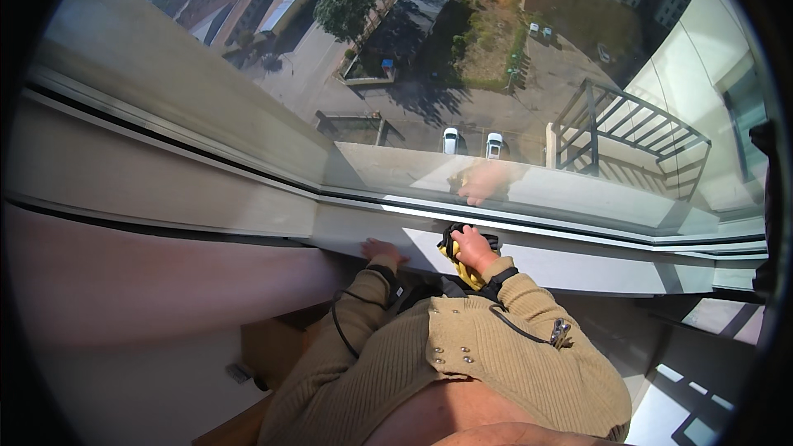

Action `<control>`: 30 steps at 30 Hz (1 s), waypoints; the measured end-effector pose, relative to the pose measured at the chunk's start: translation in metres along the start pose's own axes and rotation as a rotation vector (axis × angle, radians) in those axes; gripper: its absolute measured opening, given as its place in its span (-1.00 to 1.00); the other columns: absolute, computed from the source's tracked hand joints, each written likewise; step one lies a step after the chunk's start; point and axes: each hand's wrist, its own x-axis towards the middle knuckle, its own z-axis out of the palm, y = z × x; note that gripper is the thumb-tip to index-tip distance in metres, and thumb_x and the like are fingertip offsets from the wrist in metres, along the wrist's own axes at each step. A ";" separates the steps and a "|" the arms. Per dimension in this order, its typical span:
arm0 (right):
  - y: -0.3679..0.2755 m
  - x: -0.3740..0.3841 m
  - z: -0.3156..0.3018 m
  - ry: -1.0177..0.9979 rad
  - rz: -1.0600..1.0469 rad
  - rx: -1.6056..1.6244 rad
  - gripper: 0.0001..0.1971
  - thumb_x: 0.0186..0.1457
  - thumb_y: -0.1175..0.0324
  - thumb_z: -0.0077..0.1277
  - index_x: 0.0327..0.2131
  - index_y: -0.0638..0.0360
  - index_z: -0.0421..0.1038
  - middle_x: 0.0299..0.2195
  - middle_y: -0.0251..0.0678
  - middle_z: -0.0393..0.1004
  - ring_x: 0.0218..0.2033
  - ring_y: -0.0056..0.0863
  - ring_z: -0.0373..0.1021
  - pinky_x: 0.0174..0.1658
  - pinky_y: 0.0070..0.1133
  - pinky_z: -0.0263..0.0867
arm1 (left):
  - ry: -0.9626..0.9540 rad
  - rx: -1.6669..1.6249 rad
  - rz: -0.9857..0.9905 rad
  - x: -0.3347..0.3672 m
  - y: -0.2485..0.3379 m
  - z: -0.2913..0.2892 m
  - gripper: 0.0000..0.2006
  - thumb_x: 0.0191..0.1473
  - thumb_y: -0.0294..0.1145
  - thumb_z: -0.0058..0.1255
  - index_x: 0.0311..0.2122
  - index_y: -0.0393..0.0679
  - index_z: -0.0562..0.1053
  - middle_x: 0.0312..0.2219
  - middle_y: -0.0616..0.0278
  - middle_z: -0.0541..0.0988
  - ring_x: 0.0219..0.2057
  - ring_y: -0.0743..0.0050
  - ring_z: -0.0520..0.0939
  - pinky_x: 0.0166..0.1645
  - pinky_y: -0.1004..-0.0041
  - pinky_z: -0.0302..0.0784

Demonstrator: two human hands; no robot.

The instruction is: The person wipes the exterior surface of a large window and the interior window sill using a yellow cloth. They fold the cloth and continue wiping different sections of the sill and glass.

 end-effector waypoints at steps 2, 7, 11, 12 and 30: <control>0.009 -0.009 -0.006 0.006 0.060 0.008 -0.60 -0.28 0.40 0.13 -0.25 -0.04 0.33 -0.28 -0.20 0.28 -0.21 -0.07 0.26 -0.19 -0.31 0.30 | -0.012 0.012 -0.010 0.001 0.000 0.000 0.08 -0.27 0.32 0.11 0.23 -0.24 0.00 0.24 -0.17 -0.16 0.23 -0.32 -0.12 0.26 0.01 -0.12; 0.042 -0.042 -0.023 0.035 0.156 0.017 -0.63 -0.27 0.39 0.11 -0.26 -0.06 0.34 -0.30 -0.23 0.30 -0.23 -0.11 0.26 -0.19 -0.33 0.28 | -0.005 0.019 -0.047 0.002 0.001 0.002 0.12 -0.28 0.33 0.12 0.24 -0.23 -0.06 0.25 -0.12 -0.19 0.25 -0.24 -0.13 0.27 0.07 -0.13; 0.077 -0.077 -0.040 0.091 0.258 0.067 -0.67 -0.27 0.42 0.09 -0.30 -0.02 0.37 -0.33 -0.22 0.31 -0.25 -0.12 0.27 -0.18 -0.35 0.27 | -0.013 0.018 -0.089 0.005 0.004 0.004 0.11 -0.26 0.32 0.11 0.25 -0.20 -0.08 0.26 -0.07 -0.17 0.26 -0.19 -0.13 0.29 0.11 -0.14; 0.088 -0.088 -0.045 0.115 0.291 0.072 -0.67 -0.27 0.42 0.09 -0.30 0.00 0.37 -0.33 -0.21 0.31 -0.25 -0.12 0.27 -0.17 -0.35 0.27 | -0.012 0.020 -0.093 0.006 0.004 0.004 0.11 -0.26 0.32 0.12 0.25 -0.19 -0.10 0.25 -0.07 -0.17 0.26 -0.18 -0.13 0.29 0.11 -0.14; 0.327 -0.261 -0.095 0.633 1.112 0.274 -0.58 -0.20 0.34 0.10 -0.17 0.19 0.33 -0.25 -0.02 0.47 -0.17 -0.08 0.39 -0.10 -0.38 0.30 | 0.020 0.060 -0.058 0.004 0.001 0.002 0.09 -0.30 0.35 0.12 0.21 -0.25 0.03 0.24 -0.09 -0.11 0.24 -0.23 -0.09 0.26 0.11 -0.03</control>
